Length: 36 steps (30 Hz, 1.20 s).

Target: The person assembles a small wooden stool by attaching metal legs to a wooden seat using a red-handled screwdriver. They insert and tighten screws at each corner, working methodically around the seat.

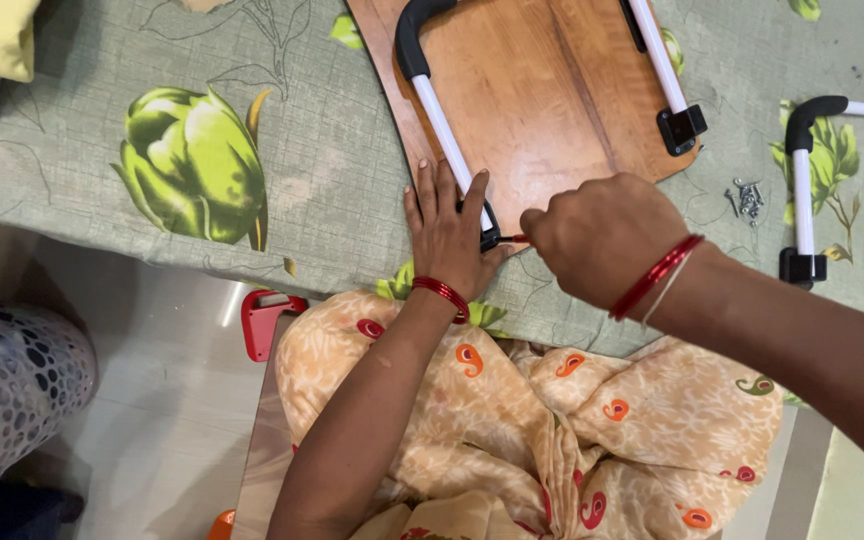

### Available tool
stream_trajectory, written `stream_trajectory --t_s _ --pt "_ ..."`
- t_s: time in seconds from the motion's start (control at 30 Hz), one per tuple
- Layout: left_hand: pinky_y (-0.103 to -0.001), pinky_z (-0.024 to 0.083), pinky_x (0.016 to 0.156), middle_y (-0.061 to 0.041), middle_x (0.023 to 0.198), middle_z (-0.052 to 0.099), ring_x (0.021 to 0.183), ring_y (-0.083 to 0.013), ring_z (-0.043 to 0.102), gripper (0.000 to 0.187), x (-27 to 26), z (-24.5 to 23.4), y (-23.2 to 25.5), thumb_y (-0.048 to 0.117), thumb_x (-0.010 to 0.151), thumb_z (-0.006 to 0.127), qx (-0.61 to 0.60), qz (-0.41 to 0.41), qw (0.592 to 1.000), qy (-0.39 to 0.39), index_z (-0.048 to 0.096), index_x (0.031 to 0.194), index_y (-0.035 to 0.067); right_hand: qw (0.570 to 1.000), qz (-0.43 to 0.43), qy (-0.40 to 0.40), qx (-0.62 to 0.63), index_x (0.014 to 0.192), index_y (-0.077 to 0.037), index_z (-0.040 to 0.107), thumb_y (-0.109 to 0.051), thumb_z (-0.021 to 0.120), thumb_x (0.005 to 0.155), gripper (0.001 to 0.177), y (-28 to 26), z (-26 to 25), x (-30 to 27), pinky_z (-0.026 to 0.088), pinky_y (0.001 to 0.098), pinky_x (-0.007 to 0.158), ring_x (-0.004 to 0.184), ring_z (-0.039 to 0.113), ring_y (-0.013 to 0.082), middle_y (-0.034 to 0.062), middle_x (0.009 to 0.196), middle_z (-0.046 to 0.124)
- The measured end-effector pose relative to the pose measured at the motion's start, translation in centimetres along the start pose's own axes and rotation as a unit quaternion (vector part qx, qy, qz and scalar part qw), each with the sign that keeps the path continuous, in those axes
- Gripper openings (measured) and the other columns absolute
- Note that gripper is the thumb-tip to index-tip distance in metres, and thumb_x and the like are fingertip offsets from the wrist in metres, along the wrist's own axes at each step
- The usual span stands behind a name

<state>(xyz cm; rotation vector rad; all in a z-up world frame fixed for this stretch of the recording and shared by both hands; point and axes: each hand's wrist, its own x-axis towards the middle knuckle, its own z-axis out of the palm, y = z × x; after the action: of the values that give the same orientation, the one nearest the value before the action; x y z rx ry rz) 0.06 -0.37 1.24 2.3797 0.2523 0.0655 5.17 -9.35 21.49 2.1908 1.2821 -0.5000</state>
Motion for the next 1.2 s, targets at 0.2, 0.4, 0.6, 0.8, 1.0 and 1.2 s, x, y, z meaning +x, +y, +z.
stream_trajectory --t_s 0.2,0.4,0.6,0.8,1.0,1.2 --pt "-0.062 0.006 0.123 -0.028 0.162 0.021 0.153 -0.0453 0.01 0.099 -0.1 0.3 -0.1 0.043 0.071 0.087 0.001 0.005 1.0 0.022 0.039 0.153 0.014 0.994 0.083 -0.051 0.044 0.102 -0.012 0.071 -0.021 0.059 0.092 0.018 0.8 0.0 0.6 0.058 0.0476 0.067 0.079 0.074 0.0337 0.0142 0.082 0.073" --pt "-0.064 0.007 0.122 -0.03 0.161 0.024 0.153 -0.0458 0.01 0.101 -0.1 0.1 0.0 0.049 0.067 0.089 -0.015 0.022 0.999 0.047 0.042 0.15 0.014 0.991 0.113 -0.052 0.055 0.119 -0.012 0.063 -0.021 0.063 0.091 0.029 1.4 0.7 0.3 0.058 0.0475 0.071 0.083 0.074 0.0362 0.0155 0.086 0.076" --pt "-0.065 0.008 0.122 -0.031 0.159 0.027 0.154 -0.0465 0.01 0.105 -0.2 0.0 -0.4 0.051 0.063 0.09 -0.02 0.038 0.998 0.051 0.043 0.15 0.015 0.971 -0.149 0.176 -0.059 0.094 -0.01 0.068 -0.015 0.066 0.078 0.017 2.2 2.0 -1.8 0.056 0.0384 0.058 0.075 0.069 0.0257 0.0059 0.082 0.065" --pt "-0.066 0.007 0.121 -0.031 0.159 0.025 0.153 -0.0462 0.009 0.107 0.0 -0.1 -0.5 0.05 0.06 0.092 -0.023 0.035 0.998 0.036 0.044 0.148 0.014 0.896 -0.31 0.118 -0.296 0.073 -0.007 0.065 -0.017 0.064 0.082 0.014 2.7 2.1 -1.8 0.052 0.032 0.055 0.069 0.064 0.0196 0.0001 0.073 0.06" --pt "-0.066 0.005 0.122 -0.03 0.16 0.023 0.154 -0.0457 0.007 0.1 0.2 0.4 -0.3 0.045 0.065 0.091 -0.025 0.014 0.999 0.025 0.044 0.148 0.013 0.913 -0.264 0.065 -0.303 0.079 0.0 0.065 -0.016 0.061 0.091 0.02 2.3 2.2 -0.9 0.052 0.0273 0.04 0.056 0.063 0.0155 0.0027 0.066 0.062" --pt "-0.065 0.005 0.122 -0.03 0.161 0.02 0.154 -0.0456 0.006 0.1 0.2 0.4 -0.3 0.039 0.067 0.091 -0.017 0.01 1.0 0.014 0.042 0.15 0.013 0.969 -0.176 0.056 -0.163 0.092 -0.005 0.068 -0.018 0.06 0.088 0.016 2.0 1.7 -0.4 0.058 0.0348 0.047 0.06 0.071 0.0233 0.0097 0.072 0.068"
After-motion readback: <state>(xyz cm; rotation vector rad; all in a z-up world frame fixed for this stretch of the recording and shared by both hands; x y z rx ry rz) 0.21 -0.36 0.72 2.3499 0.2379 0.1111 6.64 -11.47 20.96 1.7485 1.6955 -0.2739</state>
